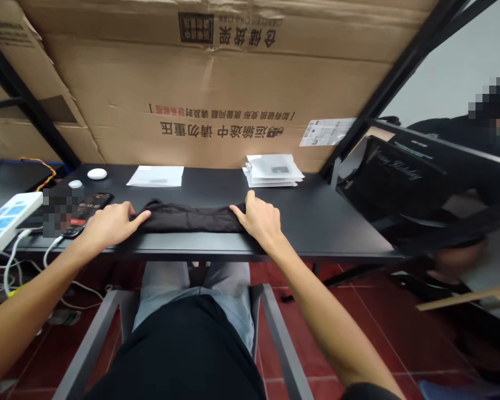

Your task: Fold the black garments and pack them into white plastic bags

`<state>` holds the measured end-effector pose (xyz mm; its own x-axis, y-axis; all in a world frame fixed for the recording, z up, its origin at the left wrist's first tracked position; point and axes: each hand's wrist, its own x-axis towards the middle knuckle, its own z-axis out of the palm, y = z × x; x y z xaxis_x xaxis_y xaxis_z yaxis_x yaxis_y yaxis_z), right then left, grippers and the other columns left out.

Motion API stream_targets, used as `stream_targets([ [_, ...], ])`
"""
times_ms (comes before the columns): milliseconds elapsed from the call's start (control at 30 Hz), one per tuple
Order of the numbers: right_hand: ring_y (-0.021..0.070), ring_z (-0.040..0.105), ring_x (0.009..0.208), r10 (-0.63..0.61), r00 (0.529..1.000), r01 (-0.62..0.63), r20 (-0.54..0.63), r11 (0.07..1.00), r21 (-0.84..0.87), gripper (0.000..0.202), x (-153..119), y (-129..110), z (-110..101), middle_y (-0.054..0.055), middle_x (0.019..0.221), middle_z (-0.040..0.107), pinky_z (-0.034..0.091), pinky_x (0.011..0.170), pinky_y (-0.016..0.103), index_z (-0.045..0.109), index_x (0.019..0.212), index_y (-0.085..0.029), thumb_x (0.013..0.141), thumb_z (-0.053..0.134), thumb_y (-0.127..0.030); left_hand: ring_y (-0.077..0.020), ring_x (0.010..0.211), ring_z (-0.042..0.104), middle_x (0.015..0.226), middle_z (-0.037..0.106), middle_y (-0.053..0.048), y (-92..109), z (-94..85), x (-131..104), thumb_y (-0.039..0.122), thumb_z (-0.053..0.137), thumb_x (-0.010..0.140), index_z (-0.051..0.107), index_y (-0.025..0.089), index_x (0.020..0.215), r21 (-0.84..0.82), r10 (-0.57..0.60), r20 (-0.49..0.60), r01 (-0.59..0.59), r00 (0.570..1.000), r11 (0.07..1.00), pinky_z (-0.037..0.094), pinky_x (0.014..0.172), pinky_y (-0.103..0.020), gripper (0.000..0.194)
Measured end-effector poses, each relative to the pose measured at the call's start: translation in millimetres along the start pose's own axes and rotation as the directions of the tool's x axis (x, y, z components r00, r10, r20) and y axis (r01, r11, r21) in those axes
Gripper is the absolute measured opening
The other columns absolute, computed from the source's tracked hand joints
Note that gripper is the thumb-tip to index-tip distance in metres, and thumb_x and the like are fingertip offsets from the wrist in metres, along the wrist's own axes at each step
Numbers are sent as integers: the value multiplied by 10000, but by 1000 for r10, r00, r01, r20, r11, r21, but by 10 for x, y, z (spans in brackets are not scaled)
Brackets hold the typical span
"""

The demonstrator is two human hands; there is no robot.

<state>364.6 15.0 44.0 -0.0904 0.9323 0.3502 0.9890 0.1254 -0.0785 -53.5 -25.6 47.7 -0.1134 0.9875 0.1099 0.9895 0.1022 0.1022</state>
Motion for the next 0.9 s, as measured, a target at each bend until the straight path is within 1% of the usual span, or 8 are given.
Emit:
stream_targets([
  [100,427,794,1250,-300,934,329,-195,934,139,401,-129,-212,-2,233,1281,830,647,1081,591,734,1364,-197,1193,533,-499,-467,1041,810,1059,845,-193,-49,-47,-49,898,529,990,758,262,1004,-56,-18,97,23,995,998,594,889,-519,676],
  [200,394,668,1532,-564,802,597,-197,750,286,438,-289,-591,60,206,1606,729,542,1306,621,685,1556,-206,1201,541,-417,-394,957,807,967,839,-124,-106,-25,-25,791,640,971,689,281,878,-130,23,136,-6,990,992,537,816,-432,521],
  [333,413,428,1754,-683,727,647,-75,644,408,722,-439,-1071,253,213,1864,471,361,1434,701,481,1786,-191,1192,579,-588,-294,833,752,874,795,-55,-121,-8,9,620,672,990,593,282,845,-240,106,93,-81,990,967,469,753,-370,376],
  [467,456,365,1778,-685,728,602,4,642,475,858,-427,-1319,402,272,1861,441,293,1439,762,431,1813,-122,1179,552,-688,-280,859,742,909,781,-35,103,-160,23,494,656,1010,618,280,970,-270,59,-112,-87,992,959,503,795,-368,222],
  [600,372,480,1730,-639,758,576,-126,567,589,662,-341,-1311,372,214,1811,548,391,1436,671,529,1752,-197,1195,563,-553,-333,1141,781,1217,823,-77,632,-341,26,414,685,1032,651,269,1193,-301,45,-356,-161,933,940,567,970,-415,220],
  [733,314,743,1423,-310,879,477,-362,566,673,336,-258,-1003,219,157,1476,791,609,1274,554,744,1425,-253,1159,548,-317,-340,1154,790,1225,822,-84,1188,-279,-36,356,696,1076,646,270,1272,-292,193,-381,-315,904,903,594,965,-432,220],
  [833,308,791,1255,-138,891,421,-432,603,677,276,-229,-686,101,137,1319,825,686,1140,524,775,1288,-263,1117,559,-261,-321,1166,785,1207,828,-70,1448,-73,-107,258,723,1048,653,287,1273,-260,333,-362,-438,871,861,611,895,-407,237],
  [900,304,801,1236,-177,889,436,-423,616,657,277,-237,-515,59,117,1312,834,686,1140,522,799,1265,-278,1115,566,-253,-319,1185,777,1179,831,-69,1544,78,-142,226,733,1034,655,294,1281,-244,386,-346,-480,855,843,617,885,-405,267],
])
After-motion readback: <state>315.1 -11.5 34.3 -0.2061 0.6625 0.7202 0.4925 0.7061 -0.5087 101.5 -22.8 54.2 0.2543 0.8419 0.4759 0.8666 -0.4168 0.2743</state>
